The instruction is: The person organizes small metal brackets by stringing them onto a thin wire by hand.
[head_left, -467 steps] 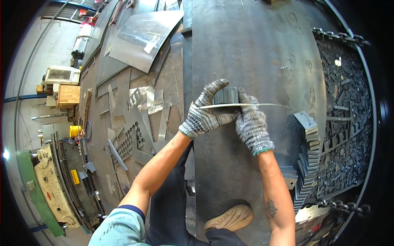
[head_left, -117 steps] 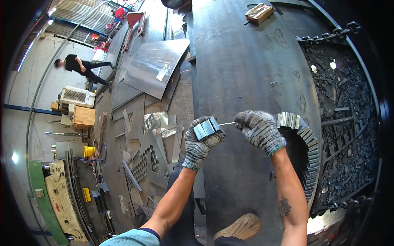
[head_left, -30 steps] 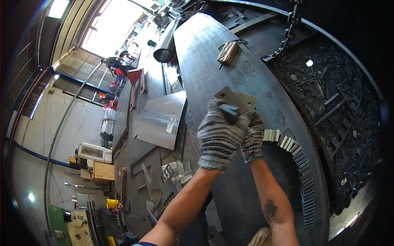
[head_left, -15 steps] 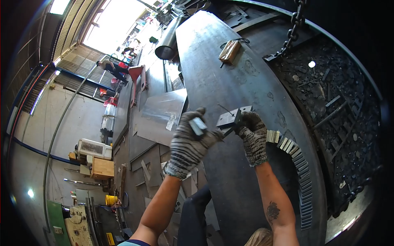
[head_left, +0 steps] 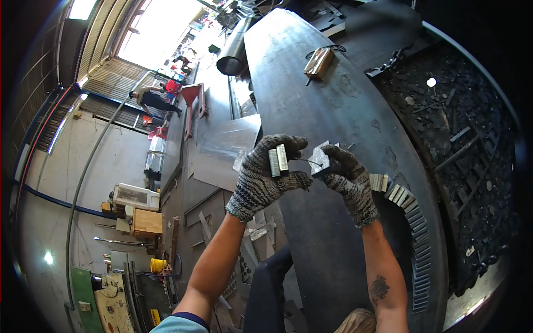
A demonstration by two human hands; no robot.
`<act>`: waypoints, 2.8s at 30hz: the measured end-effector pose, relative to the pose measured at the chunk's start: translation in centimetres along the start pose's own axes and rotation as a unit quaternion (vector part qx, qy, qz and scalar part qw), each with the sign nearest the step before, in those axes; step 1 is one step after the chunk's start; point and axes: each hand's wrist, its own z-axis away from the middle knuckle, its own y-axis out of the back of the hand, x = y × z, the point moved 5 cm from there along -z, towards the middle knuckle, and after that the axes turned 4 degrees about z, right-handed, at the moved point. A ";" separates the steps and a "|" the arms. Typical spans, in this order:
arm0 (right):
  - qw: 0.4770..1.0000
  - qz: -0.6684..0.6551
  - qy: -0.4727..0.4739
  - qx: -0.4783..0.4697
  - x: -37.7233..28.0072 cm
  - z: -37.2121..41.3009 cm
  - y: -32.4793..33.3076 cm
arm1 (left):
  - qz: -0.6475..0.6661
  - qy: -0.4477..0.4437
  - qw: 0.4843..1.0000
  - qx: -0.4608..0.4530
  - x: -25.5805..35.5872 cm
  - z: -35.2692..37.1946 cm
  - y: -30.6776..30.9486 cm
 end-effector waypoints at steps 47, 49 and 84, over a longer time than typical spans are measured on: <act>0.453 0.869 -0.171 -0.102 -0.9 22.4 6.2 | 0.057 0.062 0.964 0.253 -8.3 10.0 -4.3; 0.444 0.852 -0.255 -0.111 -1.6 21.4 7.1 | 0.136 0.097 0.948 0.271 -9.9 11.0 -4.4; 0.711 0.696 0.098 -0.038 -0.2 7.1 -9.9 | -0.310 0.052 0.948 0.057 -12.8 13.9 -8.1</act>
